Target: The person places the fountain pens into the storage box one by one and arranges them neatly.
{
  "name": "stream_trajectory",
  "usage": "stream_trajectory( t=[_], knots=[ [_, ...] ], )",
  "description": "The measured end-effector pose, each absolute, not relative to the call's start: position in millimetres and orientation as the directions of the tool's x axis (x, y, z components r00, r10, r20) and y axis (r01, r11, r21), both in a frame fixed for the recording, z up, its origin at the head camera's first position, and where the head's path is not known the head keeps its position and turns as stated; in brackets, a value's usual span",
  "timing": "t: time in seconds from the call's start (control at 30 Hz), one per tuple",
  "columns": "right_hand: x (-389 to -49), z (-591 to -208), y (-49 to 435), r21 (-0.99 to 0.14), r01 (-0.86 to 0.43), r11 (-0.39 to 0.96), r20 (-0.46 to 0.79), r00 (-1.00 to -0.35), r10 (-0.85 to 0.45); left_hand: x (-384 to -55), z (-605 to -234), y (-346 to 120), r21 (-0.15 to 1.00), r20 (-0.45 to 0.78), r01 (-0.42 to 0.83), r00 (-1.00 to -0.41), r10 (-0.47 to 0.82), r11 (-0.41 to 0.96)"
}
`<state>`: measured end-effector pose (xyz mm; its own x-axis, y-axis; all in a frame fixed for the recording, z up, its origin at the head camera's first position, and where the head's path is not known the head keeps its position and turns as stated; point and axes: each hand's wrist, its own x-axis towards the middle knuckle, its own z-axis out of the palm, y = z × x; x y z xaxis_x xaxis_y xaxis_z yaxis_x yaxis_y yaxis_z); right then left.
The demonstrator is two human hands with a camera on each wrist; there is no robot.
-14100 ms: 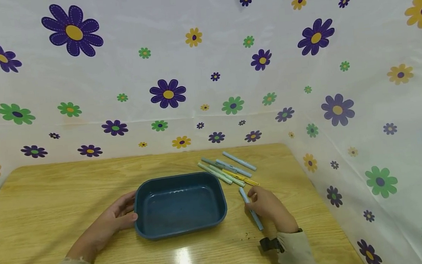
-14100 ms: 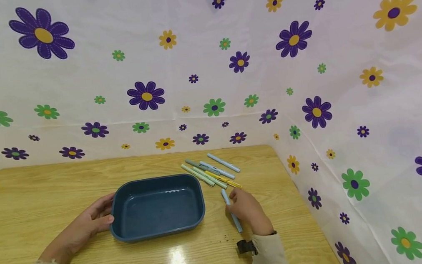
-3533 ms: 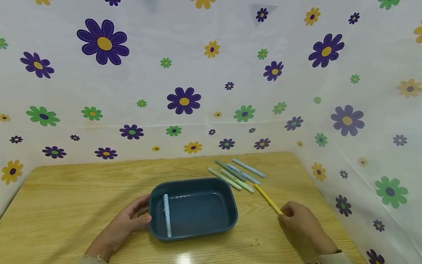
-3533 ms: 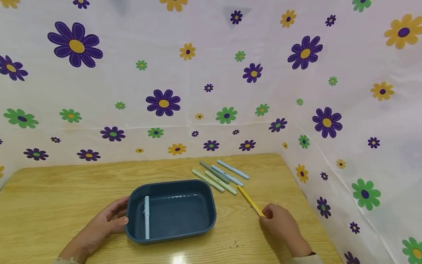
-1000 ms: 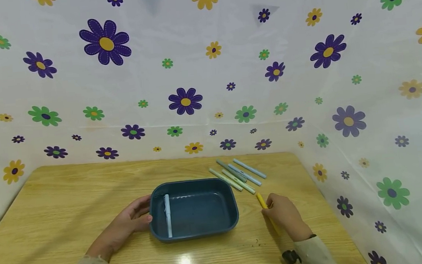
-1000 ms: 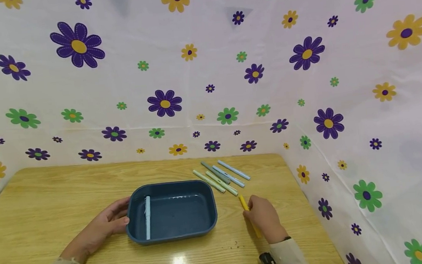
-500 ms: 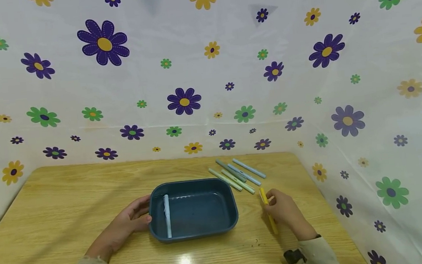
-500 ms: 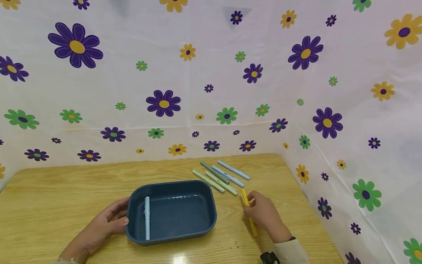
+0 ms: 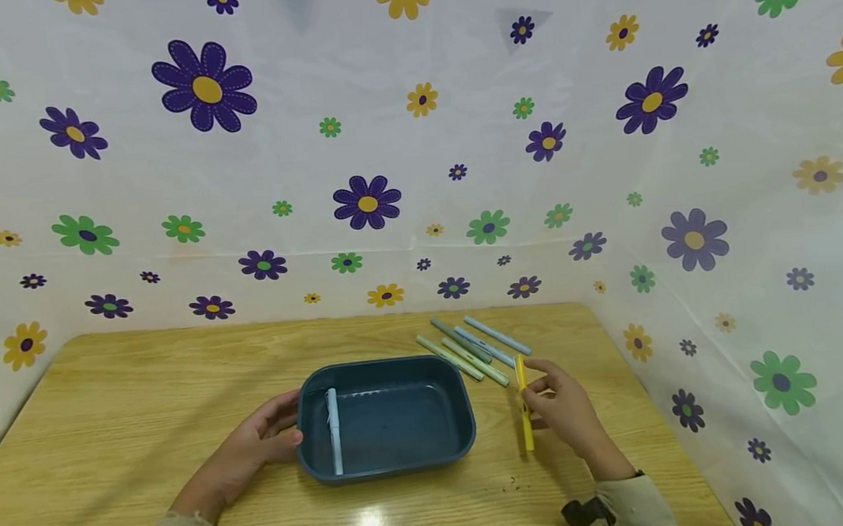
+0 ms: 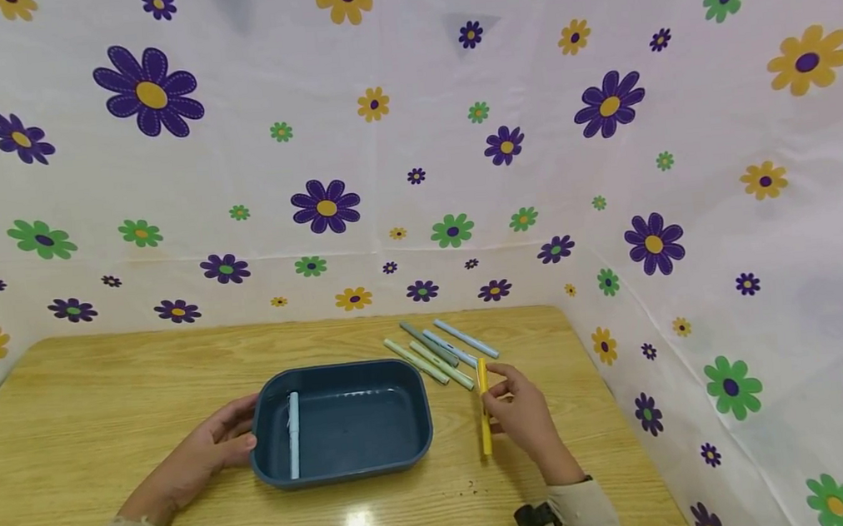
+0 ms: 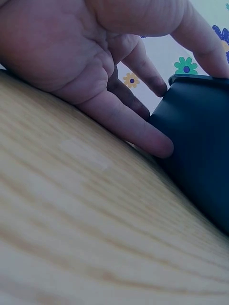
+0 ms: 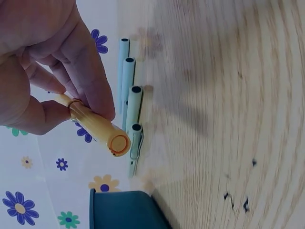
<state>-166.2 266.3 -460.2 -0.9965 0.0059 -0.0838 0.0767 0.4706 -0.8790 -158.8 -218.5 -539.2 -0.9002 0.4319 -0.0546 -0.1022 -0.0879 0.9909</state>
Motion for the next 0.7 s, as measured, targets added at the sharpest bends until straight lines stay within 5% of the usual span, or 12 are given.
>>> stream_trajectory(
  t=[0.7],
  knots=[
    [-161.5,-454.7,250.2,-0.935,0.071,0.348,-0.079,-0.997,-0.008,-158.7,-537.2,-218.1,0.992,-0.047,-0.094,-0.898,0.438,-0.086]
  ],
)
